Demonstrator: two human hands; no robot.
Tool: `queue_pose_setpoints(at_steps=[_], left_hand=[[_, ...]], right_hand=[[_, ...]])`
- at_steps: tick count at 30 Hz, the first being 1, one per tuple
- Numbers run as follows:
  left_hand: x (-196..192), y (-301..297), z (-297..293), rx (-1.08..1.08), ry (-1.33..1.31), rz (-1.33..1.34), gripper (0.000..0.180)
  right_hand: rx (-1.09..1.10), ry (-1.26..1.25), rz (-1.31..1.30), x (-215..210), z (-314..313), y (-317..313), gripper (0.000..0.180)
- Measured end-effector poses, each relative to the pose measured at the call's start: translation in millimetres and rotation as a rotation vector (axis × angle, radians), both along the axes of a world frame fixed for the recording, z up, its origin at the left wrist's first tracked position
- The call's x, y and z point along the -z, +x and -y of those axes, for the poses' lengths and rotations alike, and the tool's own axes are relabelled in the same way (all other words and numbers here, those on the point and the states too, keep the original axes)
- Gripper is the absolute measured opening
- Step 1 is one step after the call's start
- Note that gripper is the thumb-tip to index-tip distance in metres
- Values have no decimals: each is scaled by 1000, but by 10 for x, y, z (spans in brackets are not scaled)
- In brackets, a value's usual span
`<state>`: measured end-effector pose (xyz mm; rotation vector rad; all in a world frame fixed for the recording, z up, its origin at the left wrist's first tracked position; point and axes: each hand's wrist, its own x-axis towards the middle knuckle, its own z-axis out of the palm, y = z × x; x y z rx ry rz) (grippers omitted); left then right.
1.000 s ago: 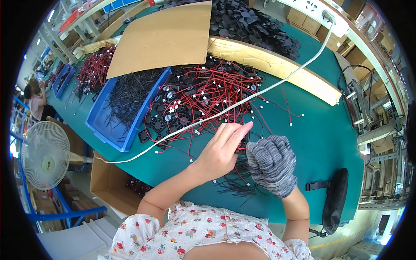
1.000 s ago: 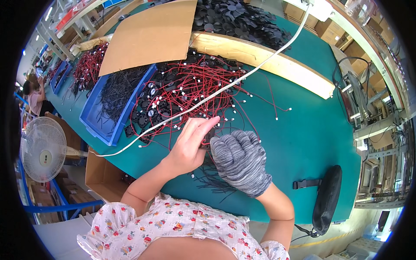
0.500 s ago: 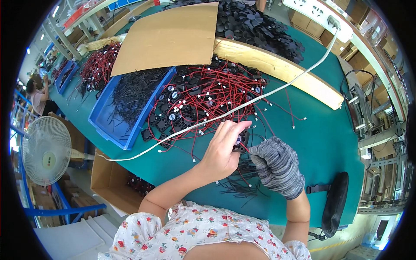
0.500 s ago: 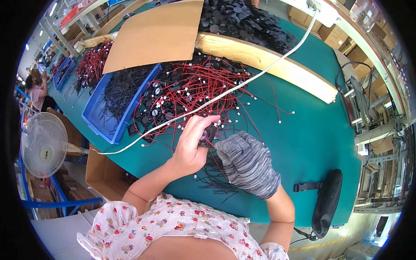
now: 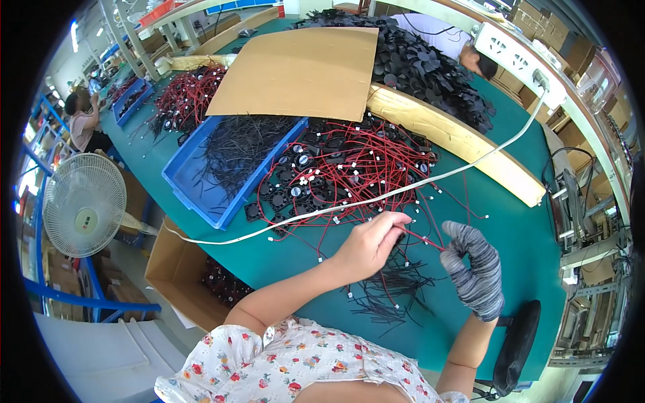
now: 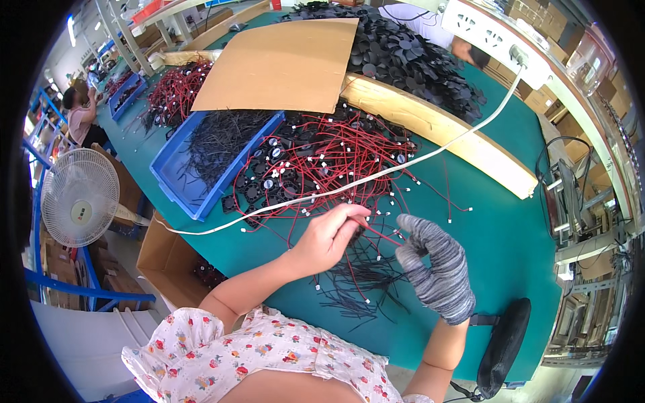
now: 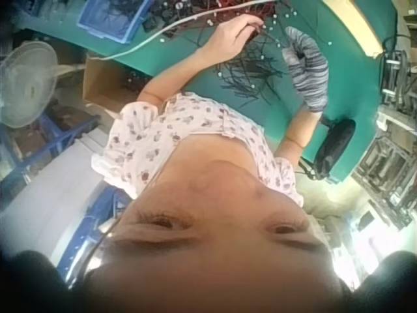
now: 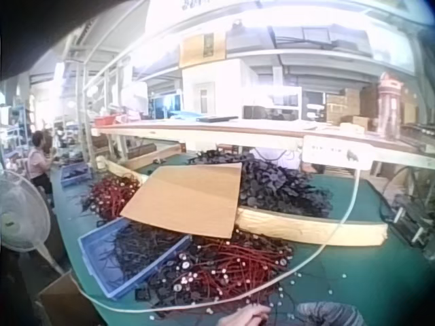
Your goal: The person assembles small electronic components by hand at a factory workstation. They repeatedly pick up black circular parts and red wires, connect them, and place the finished units into a cardboard box.
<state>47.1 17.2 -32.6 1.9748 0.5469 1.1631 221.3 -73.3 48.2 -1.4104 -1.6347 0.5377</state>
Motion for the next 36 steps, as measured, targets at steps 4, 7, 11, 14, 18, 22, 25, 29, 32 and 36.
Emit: queue_pose_setpoints(at_steps=[4, 7, 11, 14, 18, 22, 25, 29, 32, 36], left_hand=[[-26, -45, -35, -101, -270, 50, 15], [17, -51, -116, -152, -199, 134, 14], [15, -68, -134, -155, -166, 109, 15], [27, -30, -71, 10, -367, 55, 17], [27, 5, -8, 371, -710, -17, 19], [35, 41, 73, 647, -835, -56, 22], [53, 43, 97, 808, -922, -33, 26], [105, 54, 120, 827, -1019, 29, 31], [101, 42, 102, 832, -1041, 49, 32], [118, 50, 117, 802, -1018, 46, 31]], right_hand=[[39, 157, 303, 15, -75, 117, 29], [54, 226, 568, 9, -103, 246, 24], [159, 129, 396, 165, -148, 366, 11], [207, -76, -122, 36, -116, 268, 11], [-151, -257, -835, -67, 23, 223, 34], [-115, -76, -926, -25, -51, 165, 59], [29, -76, -766, 64, -157, 23, 49], [16, -109, -681, 258, -232, -200, 53], [-39, -180, -697, 357, -278, -154, 58], [-35, -183, -656, 382, -281, -173, 59]])
